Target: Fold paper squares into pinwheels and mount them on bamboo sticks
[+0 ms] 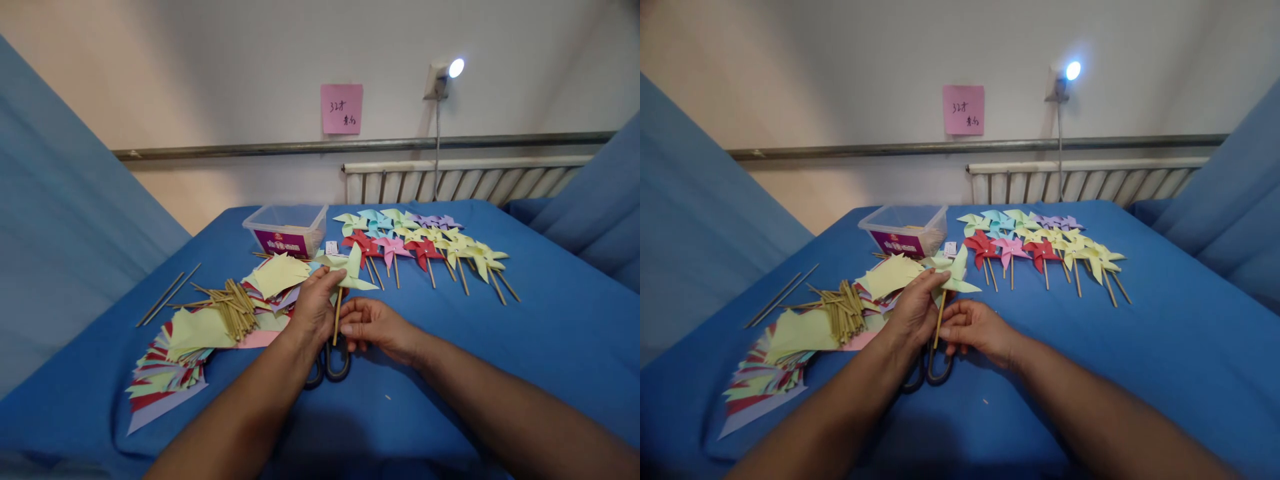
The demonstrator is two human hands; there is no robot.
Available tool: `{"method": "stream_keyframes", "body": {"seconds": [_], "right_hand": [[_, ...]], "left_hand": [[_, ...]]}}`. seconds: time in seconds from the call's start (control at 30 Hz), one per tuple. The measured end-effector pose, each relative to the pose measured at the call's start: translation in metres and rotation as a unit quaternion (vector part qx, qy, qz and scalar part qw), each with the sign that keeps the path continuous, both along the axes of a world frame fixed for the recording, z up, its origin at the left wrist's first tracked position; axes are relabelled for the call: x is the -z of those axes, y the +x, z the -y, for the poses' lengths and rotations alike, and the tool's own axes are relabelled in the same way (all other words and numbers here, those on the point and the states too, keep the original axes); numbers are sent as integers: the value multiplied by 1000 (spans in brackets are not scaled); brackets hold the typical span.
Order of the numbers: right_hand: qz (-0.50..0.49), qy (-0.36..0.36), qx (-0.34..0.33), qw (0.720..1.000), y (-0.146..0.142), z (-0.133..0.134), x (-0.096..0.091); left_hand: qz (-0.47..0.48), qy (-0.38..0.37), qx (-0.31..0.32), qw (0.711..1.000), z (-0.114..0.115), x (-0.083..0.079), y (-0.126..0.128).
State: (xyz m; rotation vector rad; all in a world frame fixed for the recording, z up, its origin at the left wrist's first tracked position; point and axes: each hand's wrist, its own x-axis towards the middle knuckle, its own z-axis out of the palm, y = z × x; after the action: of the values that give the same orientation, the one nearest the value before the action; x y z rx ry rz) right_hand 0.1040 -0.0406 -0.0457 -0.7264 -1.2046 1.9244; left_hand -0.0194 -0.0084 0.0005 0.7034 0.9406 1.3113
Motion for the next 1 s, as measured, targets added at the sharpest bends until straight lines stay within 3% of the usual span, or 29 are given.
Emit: {"method": "stream_keyframes", "body": {"seconds": [0.27,0.47,0.57,1.0], "right_hand": [[32,35,18,999,3,-2,-4],[26,36,-3,999,5,-7,-3],[24,32,17,999,4,-9,-3],[59,22,51,997,-1,-13,-2]], "left_hand": [[-14,2,16,1000,0,1,-1],[-13,-9,44,999,-1,-6,-3],[-7,-3,59,998,-2,-10,-3],[19,-21,9,1000,-8,-15,-6]]}}
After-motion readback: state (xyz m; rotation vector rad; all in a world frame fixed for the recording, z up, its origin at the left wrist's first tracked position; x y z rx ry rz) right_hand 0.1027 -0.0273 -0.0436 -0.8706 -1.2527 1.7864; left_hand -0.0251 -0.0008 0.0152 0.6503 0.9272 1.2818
